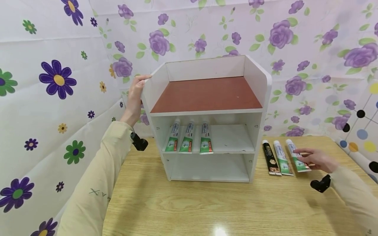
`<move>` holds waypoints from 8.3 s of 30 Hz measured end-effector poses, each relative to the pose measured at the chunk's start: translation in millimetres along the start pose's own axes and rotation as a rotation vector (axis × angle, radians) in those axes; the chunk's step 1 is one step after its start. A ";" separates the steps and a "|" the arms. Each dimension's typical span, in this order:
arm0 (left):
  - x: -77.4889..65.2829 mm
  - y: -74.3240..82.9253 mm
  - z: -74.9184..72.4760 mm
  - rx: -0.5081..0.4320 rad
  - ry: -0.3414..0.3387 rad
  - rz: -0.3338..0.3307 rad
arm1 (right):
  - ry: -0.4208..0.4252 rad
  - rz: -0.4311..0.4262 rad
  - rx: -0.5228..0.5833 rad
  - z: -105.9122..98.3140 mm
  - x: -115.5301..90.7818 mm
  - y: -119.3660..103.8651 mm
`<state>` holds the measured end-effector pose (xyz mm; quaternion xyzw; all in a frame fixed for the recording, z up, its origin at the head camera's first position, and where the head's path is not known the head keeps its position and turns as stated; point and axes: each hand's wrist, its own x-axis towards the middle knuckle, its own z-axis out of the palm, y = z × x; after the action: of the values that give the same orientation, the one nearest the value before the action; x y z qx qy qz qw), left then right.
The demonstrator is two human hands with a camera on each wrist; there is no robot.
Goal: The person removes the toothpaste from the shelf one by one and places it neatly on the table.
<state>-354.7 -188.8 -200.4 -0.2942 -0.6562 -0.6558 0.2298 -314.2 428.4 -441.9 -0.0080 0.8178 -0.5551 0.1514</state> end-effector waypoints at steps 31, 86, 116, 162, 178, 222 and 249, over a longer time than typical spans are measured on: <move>1.5 1.1 -2.1 -0.007 0.004 -0.003 | 0.053 -0.127 -0.163 15.6 14.4 8.1; -0.3 -1.4 0.2 -0.008 0.024 -0.008 | -0.449 -0.668 0.024 150.6 -45.8 -123.5; 0.0 -1.2 0.3 -0.035 0.020 -0.007 | 0.030 -0.637 -0.040 232.8 6.2 -205.2; -1.2 -1.6 3.6 -0.030 0.013 -0.027 | -0.176 -0.176 0.080 246.7 32.8 -253.0; -1.8 -3.3 2.4 -0.011 0.013 -0.019 | -0.363 -0.247 0.131 218.9 -4.7 -229.3; 1.6 -4.3 2.7 -0.012 0.010 -0.013 | -0.959 -0.215 -0.085 81.6 -29.5 -92.1; -1.3 -0.4 0.0 0.000 0.002 -0.013 | -0.806 -0.077 0.139 -2.7 -32.9 -18.0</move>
<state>-354.0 -188.9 -201.5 -0.2894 -0.6579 -0.6574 0.2263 -286.3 429.9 -416.7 -0.2450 0.6527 -0.5668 0.4390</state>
